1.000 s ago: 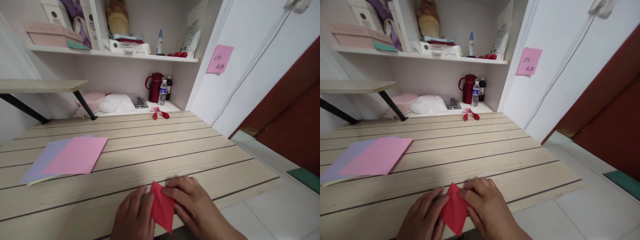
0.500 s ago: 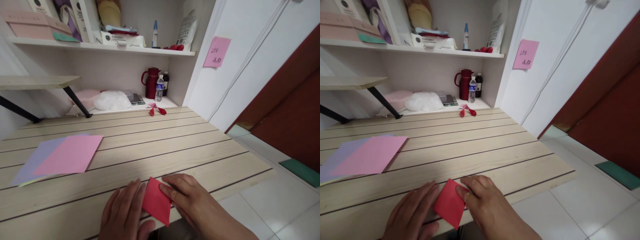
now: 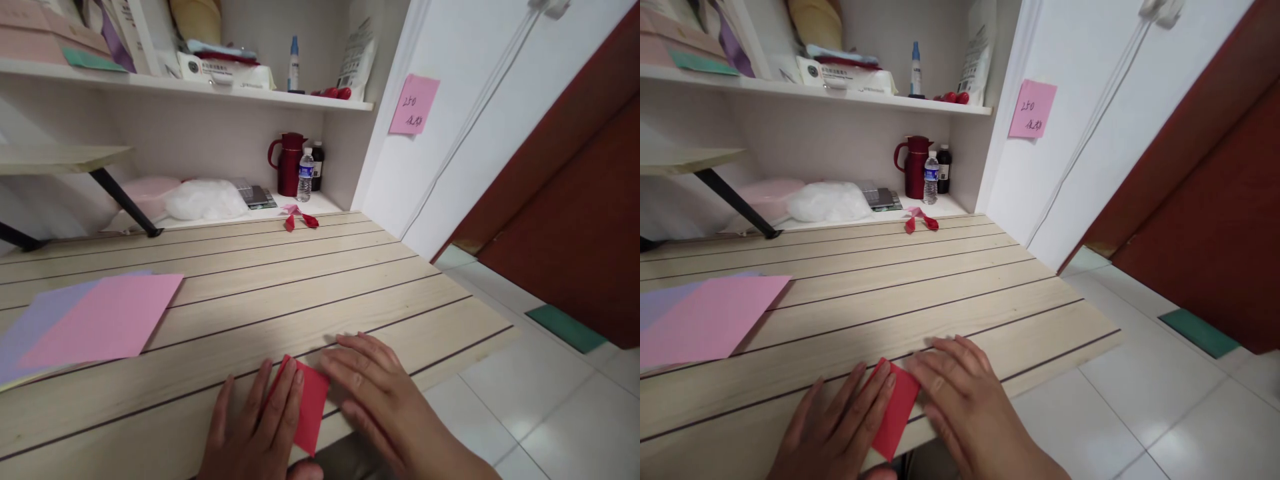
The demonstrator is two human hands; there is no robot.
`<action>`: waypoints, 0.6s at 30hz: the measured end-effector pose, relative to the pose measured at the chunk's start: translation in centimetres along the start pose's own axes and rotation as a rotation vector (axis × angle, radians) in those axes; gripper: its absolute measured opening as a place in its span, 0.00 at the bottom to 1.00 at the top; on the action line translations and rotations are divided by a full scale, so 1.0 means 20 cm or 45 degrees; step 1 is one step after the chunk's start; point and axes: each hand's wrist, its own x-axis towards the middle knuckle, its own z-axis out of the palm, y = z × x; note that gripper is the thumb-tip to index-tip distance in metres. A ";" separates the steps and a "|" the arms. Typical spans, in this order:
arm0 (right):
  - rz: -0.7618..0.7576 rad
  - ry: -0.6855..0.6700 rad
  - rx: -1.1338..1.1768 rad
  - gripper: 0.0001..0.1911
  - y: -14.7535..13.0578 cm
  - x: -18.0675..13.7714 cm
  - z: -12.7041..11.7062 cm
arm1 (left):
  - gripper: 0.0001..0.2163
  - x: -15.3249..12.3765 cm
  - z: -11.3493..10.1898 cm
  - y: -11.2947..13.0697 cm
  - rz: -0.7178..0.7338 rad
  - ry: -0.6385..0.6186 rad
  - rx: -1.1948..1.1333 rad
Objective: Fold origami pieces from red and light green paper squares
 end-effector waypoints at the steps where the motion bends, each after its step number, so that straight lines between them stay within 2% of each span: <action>1: -0.081 -0.039 -0.054 0.23 0.00 -0.01 0.00 | 0.25 0.00 0.00 0.00 0.011 0.006 0.007; 3: -0.200 -0.128 -0.148 0.29 -0.01 -0.02 0.00 | 0.25 0.01 0.00 -0.01 0.016 0.015 0.015; 5: -0.227 -0.170 -0.210 0.28 -0.01 -0.04 0.00 | 0.24 0.01 -0.01 0.00 0.003 0.016 0.009; 7: -0.185 -0.141 -0.242 0.25 0.00 -0.06 0.00 | 0.24 0.00 -0.01 0.00 -0.010 0.013 -0.005; 9: -0.135 -0.041 -0.251 0.24 -0.01 -0.06 0.01 | 0.23 0.00 0.00 0.00 -0.017 0.011 -0.016; 12: -0.224 0.104 -0.235 0.25 -0.05 -0.03 0.07 | 0.20 0.00 0.02 0.01 -0.010 0.025 -0.010; 15: -0.376 0.082 -0.281 0.25 -0.10 0.02 0.15 | 0.19 0.00 0.02 0.01 -0.009 0.037 -0.011; 18: -0.414 0.010 -0.387 0.23 -0.12 0.03 0.19 | 0.18 -0.01 -0.01 0.03 -0.049 0.043 -0.021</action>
